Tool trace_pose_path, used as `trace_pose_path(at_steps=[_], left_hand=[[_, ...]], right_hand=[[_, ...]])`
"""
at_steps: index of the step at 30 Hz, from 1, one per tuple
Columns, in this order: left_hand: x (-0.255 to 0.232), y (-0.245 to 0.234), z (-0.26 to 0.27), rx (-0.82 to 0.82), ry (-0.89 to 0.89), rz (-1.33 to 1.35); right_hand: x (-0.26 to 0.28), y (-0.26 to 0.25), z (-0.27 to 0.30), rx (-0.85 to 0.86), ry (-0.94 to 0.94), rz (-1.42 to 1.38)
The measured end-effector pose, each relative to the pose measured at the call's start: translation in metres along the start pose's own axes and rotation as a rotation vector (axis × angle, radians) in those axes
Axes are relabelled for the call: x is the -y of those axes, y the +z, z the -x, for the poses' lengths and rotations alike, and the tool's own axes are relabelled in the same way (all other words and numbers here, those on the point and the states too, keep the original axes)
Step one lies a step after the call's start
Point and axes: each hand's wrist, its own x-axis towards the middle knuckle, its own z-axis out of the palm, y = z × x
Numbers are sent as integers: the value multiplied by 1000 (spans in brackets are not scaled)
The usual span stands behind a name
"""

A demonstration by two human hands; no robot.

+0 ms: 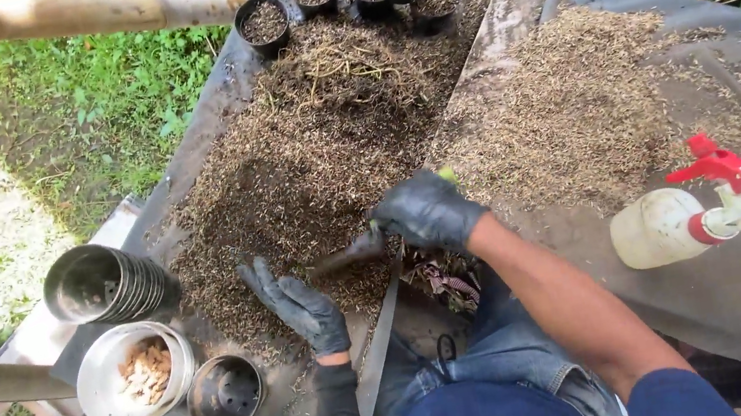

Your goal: Filling small plastic seedling pots with potting soil using a hand trowel and moistening them with a spray bottle.

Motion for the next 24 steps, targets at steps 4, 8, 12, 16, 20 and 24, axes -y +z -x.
trace_pose_path(at_steps=[4, 8, 12, 16, 20, 24], left_hand=[[0, -14, 12, 13, -48, 75], [0, -28, 16, 28, -86, 75], [18, -36, 30, 52, -165, 34], [26, -44, 51, 61, -181, -17], [27, -44, 50, 79, -170, -68], [39, -36, 49, 51, -145, -127]], right_hand=[[18, -25, -21, -185, -105, 283], [-27, 19, -34, -478, -179, 429], [-4, 33, 8, -188, -53, 111], [21, 35, 37, 179, 93, -291], [6, 29, 13, 106, 37, -18], [17, -2, 2, -106, -120, 350]])
